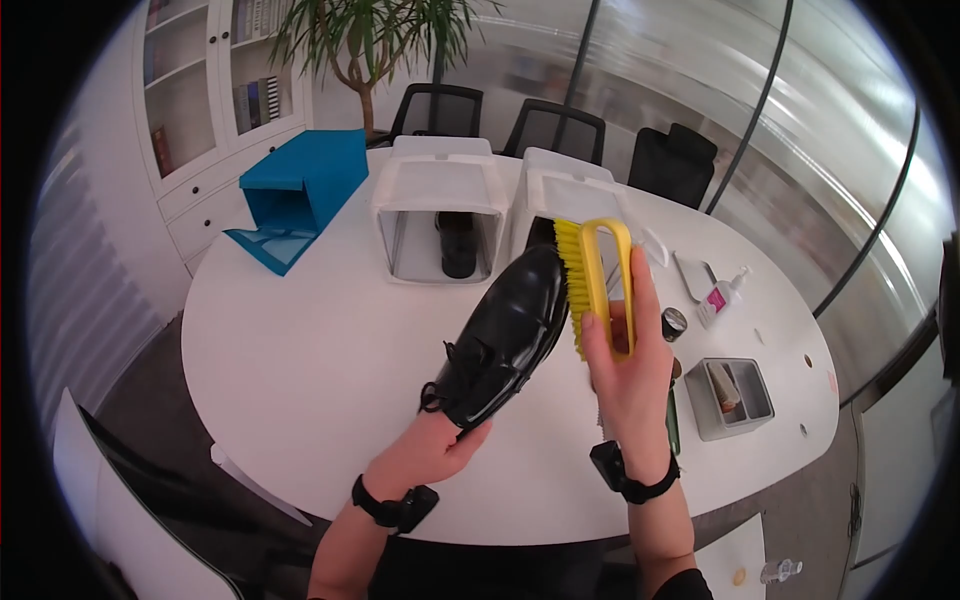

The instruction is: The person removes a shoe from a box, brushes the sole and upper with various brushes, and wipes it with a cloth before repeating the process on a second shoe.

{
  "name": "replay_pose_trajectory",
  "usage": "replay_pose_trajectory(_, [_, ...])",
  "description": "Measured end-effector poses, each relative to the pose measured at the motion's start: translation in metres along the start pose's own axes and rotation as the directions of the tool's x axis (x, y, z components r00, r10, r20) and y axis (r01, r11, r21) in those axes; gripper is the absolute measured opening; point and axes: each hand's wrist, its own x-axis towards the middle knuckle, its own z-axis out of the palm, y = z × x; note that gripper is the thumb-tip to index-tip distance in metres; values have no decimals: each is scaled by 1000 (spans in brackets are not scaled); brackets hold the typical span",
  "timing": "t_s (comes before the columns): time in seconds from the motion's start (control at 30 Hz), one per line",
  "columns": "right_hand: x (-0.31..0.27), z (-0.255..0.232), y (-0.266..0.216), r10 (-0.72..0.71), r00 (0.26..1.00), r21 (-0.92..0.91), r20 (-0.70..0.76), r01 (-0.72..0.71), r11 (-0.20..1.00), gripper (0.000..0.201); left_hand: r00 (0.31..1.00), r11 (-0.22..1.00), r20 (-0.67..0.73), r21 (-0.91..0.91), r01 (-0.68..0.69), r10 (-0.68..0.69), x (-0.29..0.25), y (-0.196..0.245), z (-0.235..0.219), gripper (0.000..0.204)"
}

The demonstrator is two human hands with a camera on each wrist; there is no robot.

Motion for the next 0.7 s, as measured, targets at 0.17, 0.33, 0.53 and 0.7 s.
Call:
replay_pose_trajectory(0.17, [13,-27,9,124,990,156,65,-133,979,75,958,731,-10,649,-212,287,5,-4,-27,51])
replay_pose_trajectory(0.33, [-6,-40,34,260,951,170,170,-288,942,75,917,691,-87,686,-228,390,-2,1,-39,45])
replay_pose_trajectory(0.53, [-50,-7,38,266,963,387,49,-263,884,76,968,988,-252,-143,-58,20,-1,8,-28,33])
replay_pose_trajectory(0.7, [-79,40,21,11,999,221,-31,-4,975,75,941,905,-334,-416,-91,-58,-1,-3,-16,38])
